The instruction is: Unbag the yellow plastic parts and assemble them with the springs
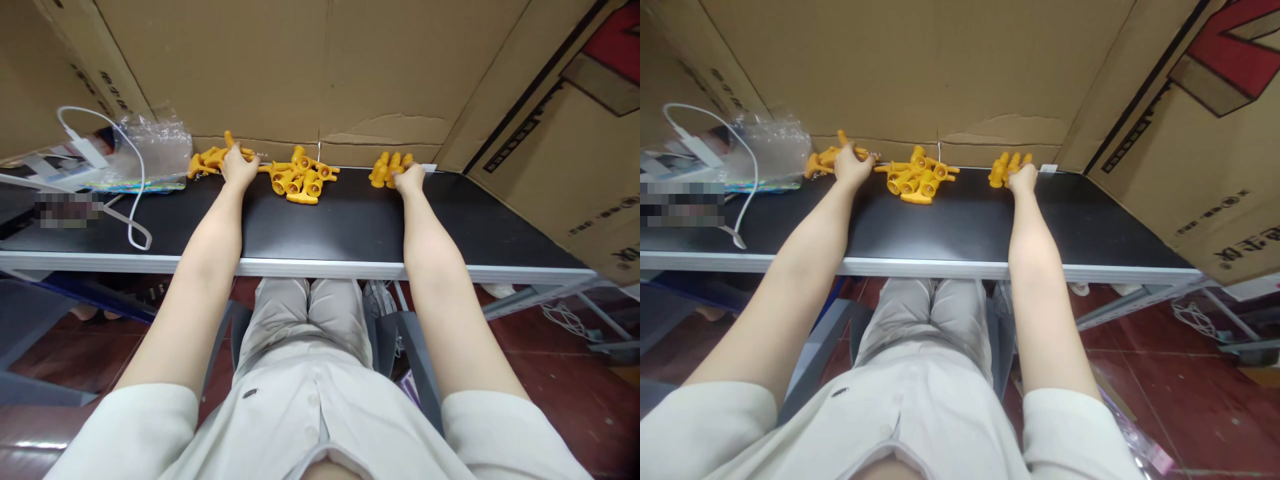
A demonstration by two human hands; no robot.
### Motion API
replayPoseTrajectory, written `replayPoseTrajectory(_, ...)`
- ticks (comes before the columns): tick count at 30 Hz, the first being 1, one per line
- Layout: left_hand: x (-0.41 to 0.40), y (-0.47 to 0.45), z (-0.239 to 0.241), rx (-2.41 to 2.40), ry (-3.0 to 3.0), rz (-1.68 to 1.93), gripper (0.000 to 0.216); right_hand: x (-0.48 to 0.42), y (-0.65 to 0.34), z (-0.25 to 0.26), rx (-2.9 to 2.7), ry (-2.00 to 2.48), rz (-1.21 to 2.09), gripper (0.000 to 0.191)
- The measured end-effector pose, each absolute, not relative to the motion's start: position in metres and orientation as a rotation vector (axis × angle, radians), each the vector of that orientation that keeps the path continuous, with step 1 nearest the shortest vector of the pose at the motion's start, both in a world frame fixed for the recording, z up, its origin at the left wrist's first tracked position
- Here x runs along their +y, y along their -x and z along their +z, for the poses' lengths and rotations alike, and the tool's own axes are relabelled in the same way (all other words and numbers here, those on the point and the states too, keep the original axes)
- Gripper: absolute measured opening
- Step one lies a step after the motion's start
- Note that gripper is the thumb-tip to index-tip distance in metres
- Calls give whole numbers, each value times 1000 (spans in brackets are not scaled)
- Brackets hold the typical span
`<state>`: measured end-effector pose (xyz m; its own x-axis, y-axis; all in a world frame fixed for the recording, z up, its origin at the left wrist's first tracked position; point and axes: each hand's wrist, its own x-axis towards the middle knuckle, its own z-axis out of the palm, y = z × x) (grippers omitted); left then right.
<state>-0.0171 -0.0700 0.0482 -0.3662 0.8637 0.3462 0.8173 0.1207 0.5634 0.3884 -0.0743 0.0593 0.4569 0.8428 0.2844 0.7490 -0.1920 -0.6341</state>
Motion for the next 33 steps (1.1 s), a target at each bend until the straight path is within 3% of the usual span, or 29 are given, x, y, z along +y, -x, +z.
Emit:
replayPoseTrajectory(4, -67, 20, 45, 2292, -1725, 1104, 93, -72, -386, 60, -1339, 1959, 181, 39)
replayPoseTrajectory(8, -67, 20, 44, 2295, -1685, 1121, 88, -73, -383, 61, -1373, 1992, 109, 53)
replayPoseTrajectory(11, -68, 20, 43, 2352, -1639, 1070, 80, -72, -377, 64, -1437, 1966, -7, 50)
replayPoseTrajectory(14, -68, 21, 42, 2367, -1612, 1018, 75, -68, -364, 64, -1601, 1840, -91, 46)
replayPoseTrajectory(18, -66, 26, 37, 2341, -1637, 955, 76, -64, -338, 54, -1993, 1563, -146, 55)
replayPoseTrajectory(21, -63, 33, 31, 2329, -1669, 940, 87, -68, -316, 43, -2244, 1402, -119, 67)
replayPoseTrajectory(26, -51, 43, 22, 2237, -1709, 1054, 133, -80, -293, 34, -2447, 1388, -22, 82)
replayPoseTrajectory(33, -47, 41, 21, 2269, -1730, 973, 148, -80, -293, 36, -2424, 1485, -108, 52)
